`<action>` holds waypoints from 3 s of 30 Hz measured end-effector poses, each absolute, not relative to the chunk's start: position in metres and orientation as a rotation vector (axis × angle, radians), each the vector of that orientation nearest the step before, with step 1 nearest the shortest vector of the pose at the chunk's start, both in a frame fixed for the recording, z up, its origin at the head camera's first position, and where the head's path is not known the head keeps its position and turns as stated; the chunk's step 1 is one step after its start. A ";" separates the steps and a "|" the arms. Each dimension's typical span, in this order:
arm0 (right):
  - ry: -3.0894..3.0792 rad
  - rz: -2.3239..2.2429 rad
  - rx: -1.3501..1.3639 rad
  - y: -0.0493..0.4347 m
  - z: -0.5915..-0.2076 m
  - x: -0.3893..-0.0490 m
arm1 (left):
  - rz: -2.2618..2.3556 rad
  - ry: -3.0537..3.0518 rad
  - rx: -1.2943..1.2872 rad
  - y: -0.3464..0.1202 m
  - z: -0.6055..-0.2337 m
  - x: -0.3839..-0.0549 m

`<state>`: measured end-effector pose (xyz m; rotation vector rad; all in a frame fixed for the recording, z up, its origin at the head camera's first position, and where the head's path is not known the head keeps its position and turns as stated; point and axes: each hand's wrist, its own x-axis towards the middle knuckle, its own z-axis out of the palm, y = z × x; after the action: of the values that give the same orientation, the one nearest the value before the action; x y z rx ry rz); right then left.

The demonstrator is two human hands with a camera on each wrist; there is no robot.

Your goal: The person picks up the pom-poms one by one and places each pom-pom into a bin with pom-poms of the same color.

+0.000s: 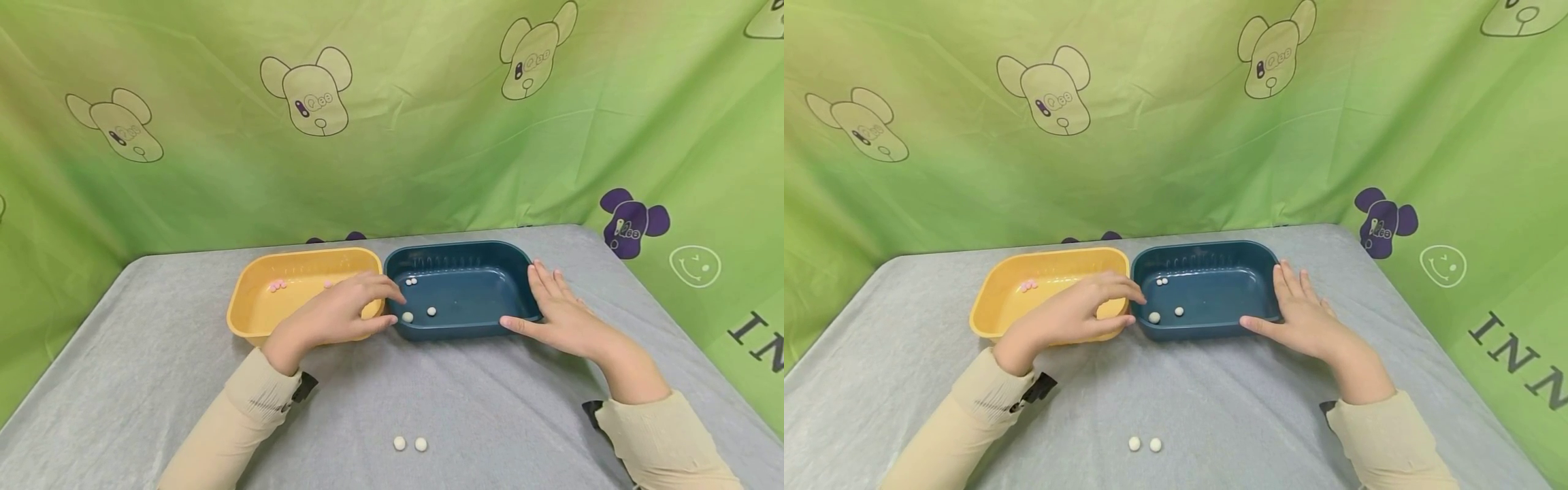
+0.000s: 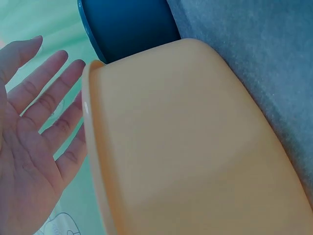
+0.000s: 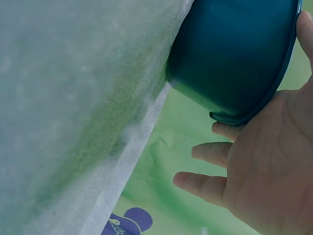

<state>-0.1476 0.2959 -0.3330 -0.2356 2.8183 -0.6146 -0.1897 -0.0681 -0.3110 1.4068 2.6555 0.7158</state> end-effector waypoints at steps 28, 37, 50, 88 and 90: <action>2.807 -0.631 -0.232 0.297 -0.332 -0.147 | 0.596 2.592 1.607 -0.065 -0.306 -0.154; 2.805 -0.623 -0.228 0.296 -0.332 -0.148 | 0.540 2.526 1.620 -0.061 -0.309 -0.146; 2.808 -0.593 -0.229 0.298 -0.333 -0.150 | 0.414 2.486 1.656 -0.055 -0.313 -0.132; 2.794 -0.624 -0.227 0.297 -0.330 -0.148 | 0.200 2.169 1.762 -0.028 -0.335 -0.110; 2.793 -0.629 -0.221 0.297 -0.330 -0.148 | 0.201 2.162 1.753 -0.027 -0.336 -0.109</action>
<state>-0.1479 0.2967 -0.3302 -0.2208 2.7928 -0.6286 -0.1091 -0.0273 -0.3356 1.7531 2.1620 0.2015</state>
